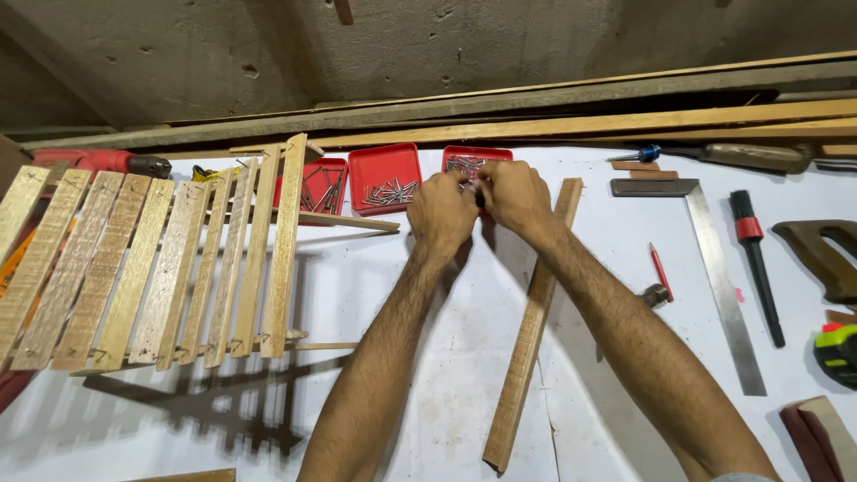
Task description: The person assembles a small slatted wooden lounge chair on a workbench. They pick up thin wood strips, align them against the chair frame, position nails, and hammer the nails in by hand, working on one strip at a time and setting finished pieces aside.
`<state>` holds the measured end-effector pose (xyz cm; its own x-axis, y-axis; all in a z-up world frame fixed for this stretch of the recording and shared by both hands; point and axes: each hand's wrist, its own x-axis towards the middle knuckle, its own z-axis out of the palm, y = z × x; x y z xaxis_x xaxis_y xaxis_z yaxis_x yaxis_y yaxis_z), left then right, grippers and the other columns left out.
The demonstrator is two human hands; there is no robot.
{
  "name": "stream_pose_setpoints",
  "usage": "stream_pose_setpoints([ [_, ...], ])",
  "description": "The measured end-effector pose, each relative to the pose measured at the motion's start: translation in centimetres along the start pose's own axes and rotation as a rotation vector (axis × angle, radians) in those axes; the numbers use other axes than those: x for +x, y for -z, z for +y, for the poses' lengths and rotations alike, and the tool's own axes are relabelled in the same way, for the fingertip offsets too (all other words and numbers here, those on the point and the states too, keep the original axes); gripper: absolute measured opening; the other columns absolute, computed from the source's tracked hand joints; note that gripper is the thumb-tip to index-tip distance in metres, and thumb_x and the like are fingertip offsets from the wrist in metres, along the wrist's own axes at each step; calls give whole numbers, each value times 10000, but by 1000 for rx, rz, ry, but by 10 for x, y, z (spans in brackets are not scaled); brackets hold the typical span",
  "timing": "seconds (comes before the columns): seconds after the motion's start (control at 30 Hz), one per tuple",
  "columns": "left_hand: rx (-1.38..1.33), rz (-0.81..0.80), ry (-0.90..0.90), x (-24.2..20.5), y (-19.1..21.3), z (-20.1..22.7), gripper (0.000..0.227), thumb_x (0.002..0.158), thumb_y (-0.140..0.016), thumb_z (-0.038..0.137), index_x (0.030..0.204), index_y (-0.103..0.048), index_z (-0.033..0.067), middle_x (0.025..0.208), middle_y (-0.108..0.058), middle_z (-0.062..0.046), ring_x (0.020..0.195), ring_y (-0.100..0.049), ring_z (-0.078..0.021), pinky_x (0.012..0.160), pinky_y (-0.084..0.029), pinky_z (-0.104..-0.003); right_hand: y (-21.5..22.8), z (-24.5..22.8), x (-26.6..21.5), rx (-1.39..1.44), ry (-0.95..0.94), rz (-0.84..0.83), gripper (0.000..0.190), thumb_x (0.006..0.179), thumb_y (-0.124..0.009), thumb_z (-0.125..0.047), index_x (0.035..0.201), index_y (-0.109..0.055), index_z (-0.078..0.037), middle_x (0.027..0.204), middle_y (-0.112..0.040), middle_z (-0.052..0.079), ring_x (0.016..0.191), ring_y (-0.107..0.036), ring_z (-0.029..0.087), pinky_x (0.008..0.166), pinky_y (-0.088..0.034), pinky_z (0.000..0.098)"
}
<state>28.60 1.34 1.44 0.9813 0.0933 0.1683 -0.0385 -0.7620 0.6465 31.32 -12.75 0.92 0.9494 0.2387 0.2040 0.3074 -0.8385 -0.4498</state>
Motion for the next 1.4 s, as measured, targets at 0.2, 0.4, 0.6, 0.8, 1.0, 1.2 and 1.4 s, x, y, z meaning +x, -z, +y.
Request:
stream_pose_setpoints([
  [0.2, -80, -37, -93, -63, 7, 10, 263, 850, -750, 251, 1070, -783, 111, 1009, -762, -163, 921, -729, -370, 802, -577, -495, 36, -8, -67, -2, 53, 135, 171, 895, -761, -190, 950, -794, -31, 886, -712, 218, 814, -698, 343, 710, -561, 462],
  [0.4, -56, -398, -33, -156, 22, 30, 383, 827, -778, 355, 1096, -752, 84, 1012, -769, -157, 940, -746, -326, 854, -591, -452, 59, 3, -147, 175, -147, 55, 187, 955, -693, -204, 1017, -738, -34, 902, -765, 157, 773, -745, 264, 715, -592, 390],
  [0.6, 24, -467, -47, -208, 28, 40, 557, 767, -849, 387, 1127, -692, -9, 1079, -682, -191, 951, -716, -347, 811, -604, -456, 61, -19, -231, 332, -398, -8, 192, 953, -657, -165, 1097, -687, -43, 829, -759, 119, 647, -736, 194, 600, -590, 343],
  [0.8, 21, -355, -39, -211, -14, 21, 495, 747, -833, 291, 1113, -707, -18, 1019, -727, -192, 918, -731, -355, 780, -617, -459, 27, -2, -287, 404, -370, 66, 218, 964, -654, -179, 1074, -790, -50, 784, -785, 112, 685, -741, 169, 632, -578, 314],
  [1.0, -95, -466, 83, -209, -4, 31, 443, 749, -838, 297, 998, -758, -61, 840, -774, -175, 728, -769, -256, 666, -638, -370, 44, -37, -313, 375, -497, -77, 316, 956, -684, -357, 1109, -799, -106, 812, -806, 52, 674, -760, 123, 630, -605, 269],
  [1.2, -308, -399, 139, -226, -3, 47, 369, 760, -806, 265, 964, -781, -42, 776, -786, -130, 648, -768, -187, 611, -649, -315, 75, -68, -335, 441, -575, -187, 381, 906, -743, -428, 1069, -822, -93, 764, -790, 47, 597, -702, 104, 588, -579, 288],
  [1.4, -412, -100, -48, -244, -11, 71, 455, 745, -838, 286, 1046, -716, -33, 882, -752, -119, 757, -754, -210, 669, -630, -345, 72, -28, -343, 478, -417, -17, 286, 872, -776, -264, 1057, -808, -49, 779, -791, 79, 628, -713, 130, 581, -576, 287],
])
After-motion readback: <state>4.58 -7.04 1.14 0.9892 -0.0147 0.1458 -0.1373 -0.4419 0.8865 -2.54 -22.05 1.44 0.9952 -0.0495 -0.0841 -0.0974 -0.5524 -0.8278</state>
